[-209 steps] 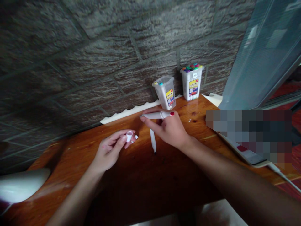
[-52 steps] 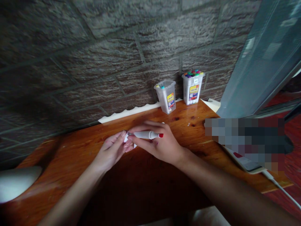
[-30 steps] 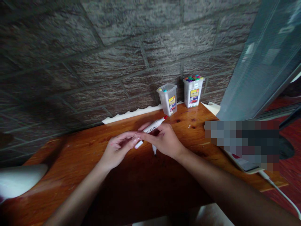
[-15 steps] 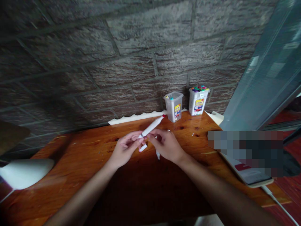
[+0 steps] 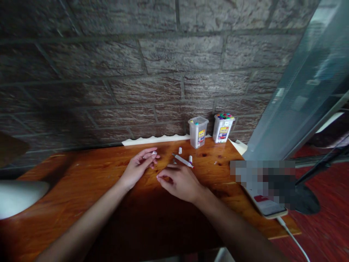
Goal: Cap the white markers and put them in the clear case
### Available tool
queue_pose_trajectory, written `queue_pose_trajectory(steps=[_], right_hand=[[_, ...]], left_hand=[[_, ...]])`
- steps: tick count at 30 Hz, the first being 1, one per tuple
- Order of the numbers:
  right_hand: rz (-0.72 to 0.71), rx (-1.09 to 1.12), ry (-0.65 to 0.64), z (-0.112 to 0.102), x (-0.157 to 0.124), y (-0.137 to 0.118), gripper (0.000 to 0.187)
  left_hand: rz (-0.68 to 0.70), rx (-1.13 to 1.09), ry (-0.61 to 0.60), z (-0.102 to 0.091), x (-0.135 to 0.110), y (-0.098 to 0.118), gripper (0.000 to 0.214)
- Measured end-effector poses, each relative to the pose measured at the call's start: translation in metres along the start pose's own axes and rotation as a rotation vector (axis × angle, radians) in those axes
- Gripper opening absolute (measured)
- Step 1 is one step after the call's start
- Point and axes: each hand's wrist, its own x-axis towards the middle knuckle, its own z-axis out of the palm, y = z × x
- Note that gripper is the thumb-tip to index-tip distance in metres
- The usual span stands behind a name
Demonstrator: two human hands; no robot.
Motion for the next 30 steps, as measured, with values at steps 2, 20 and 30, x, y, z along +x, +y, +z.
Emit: queue_pose_trajectory(steps=[2, 20, 30], right_hand=[[0.093, -0.026, 0.102, -0.017, -0.002, 0.014, 0.013], [0.326, -0.308, 0.102, -0.024, -0.003, 0.056, 0.014], [0.166, 0.018, 0.089, -0.034, -0.006, 0.051, 0.017]], left_hand=[[-0.021, 0.025, 0.018, -0.002, 0.002, -0.004, 0.046], [0.185, 0.334, 0.014, 0.000, 0.003, -0.019, 0.032], [0.236, 0.502, -0.024, -0.001, -0.001, -0.015, 0.026]])
